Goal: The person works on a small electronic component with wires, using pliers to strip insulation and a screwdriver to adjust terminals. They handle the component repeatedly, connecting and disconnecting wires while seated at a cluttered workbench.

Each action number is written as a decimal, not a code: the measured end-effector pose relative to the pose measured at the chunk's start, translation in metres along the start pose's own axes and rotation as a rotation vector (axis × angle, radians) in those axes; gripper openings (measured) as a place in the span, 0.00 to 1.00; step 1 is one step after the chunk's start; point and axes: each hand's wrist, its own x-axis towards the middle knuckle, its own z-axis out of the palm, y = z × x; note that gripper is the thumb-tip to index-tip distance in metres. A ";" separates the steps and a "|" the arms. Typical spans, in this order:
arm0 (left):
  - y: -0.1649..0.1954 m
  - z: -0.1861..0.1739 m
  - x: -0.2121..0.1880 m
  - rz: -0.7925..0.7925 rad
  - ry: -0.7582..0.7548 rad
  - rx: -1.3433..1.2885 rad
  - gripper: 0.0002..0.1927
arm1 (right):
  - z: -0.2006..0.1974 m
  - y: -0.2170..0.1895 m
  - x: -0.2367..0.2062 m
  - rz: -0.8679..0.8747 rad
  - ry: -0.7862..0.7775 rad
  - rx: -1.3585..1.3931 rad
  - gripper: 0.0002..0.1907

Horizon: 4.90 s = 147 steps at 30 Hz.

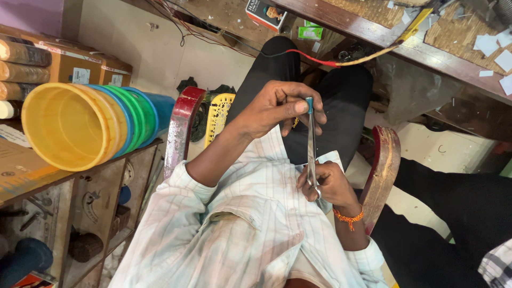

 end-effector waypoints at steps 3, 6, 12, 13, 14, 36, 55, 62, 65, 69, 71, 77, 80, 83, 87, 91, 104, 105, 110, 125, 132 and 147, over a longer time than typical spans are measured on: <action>0.000 -0.002 -0.001 -0.004 -0.010 -0.011 0.18 | -0.001 0.002 0.000 -0.023 -0.028 0.019 0.16; 0.001 -0.003 0.000 -0.003 -0.021 0.001 0.18 | -0.001 0.004 0.000 -0.037 -0.028 0.020 0.17; 0.011 0.003 0.000 0.004 0.033 0.006 0.23 | 0.002 0.005 0.001 -0.039 0.034 -0.006 0.17; 0.012 0.004 0.001 0.013 0.040 0.000 0.25 | 0.002 0.004 0.002 -0.069 0.033 -0.028 0.17; 0.011 0.006 0.001 0.006 0.072 0.021 0.25 | 0.003 0.003 0.003 -0.100 0.033 -0.050 0.16; -0.018 0.020 -0.003 -0.048 0.343 0.084 0.15 | 0.030 -0.009 0.013 -0.016 0.254 -0.253 0.05; 0.009 0.004 -0.001 -0.030 0.301 0.082 0.18 | 0.029 -0.014 0.012 -0.098 0.240 -0.362 0.05; 0.003 -0.008 -0.003 -0.021 0.230 0.055 0.15 | 0.025 -0.018 0.009 -0.027 0.159 -0.265 0.12; 0.002 -0.012 -0.004 0.017 0.269 0.001 0.16 | 0.019 -0.020 0.005 -0.005 0.136 -0.330 0.16; 0.028 -0.031 -0.008 0.211 0.391 -0.079 0.23 | 0.015 -0.023 0.001 -0.114 0.100 -0.438 0.19; 0.054 -0.049 -0.011 0.307 0.453 -0.049 0.30 | 0.015 -0.024 0.000 -0.207 0.076 -0.479 0.21; 0.119 -0.090 -0.021 0.508 0.563 0.001 0.43 | 0.017 -0.027 -0.001 -0.233 0.109 -0.545 0.20; 0.139 -0.099 -0.015 0.628 0.623 -0.027 0.44 | 0.018 -0.032 -0.002 -0.231 0.138 -0.536 0.21; 0.155 -0.104 -0.012 0.670 0.701 -0.062 0.44 | 0.020 -0.035 -0.005 -0.170 0.174 -0.547 0.20; 0.172 -0.110 -0.017 0.676 0.708 -0.049 0.42 | 0.018 -0.033 -0.006 -0.268 0.166 -0.565 0.20; 0.182 -0.113 -0.016 0.717 0.731 0.024 0.45 | 0.012 -0.026 -0.002 -0.264 0.169 -0.529 0.14; 0.192 -0.101 -0.020 0.719 0.778 -0.118 0.44 | 0.007 -0.035 -0.005 -0.133 0.339 -0.373 0.14; 0.192 -0.099 -0.021 0.721 0.695 -0.126 0.41 | 0.008 -0.037 -0.007 -0.152 0.337 -0.375 0.15; 0.192 -0.096 -0.021 0.685 0.548 -0.117 0.35 | 0.015 -0.046 -0.014 -0.201 0.341 -0.421 0.15; 0.192 -0.103 -0.017 0.735 0.698 -0.243 0.12 | 0.019 -0.064 -0.018 -0.156 0.371 -0.443 0.15; 0.183 -0.077 -0.012 0.538 0.775 0.162 0.12 | 0.012 -0.052 -0.014 -0.104 0.402 -0.420 0.15; 0.086 0.086 0.098 0.004 -0.147 0.524 0.18 | -0.020 -0.033 -0.018 -0.486 1.093 0.018 0.14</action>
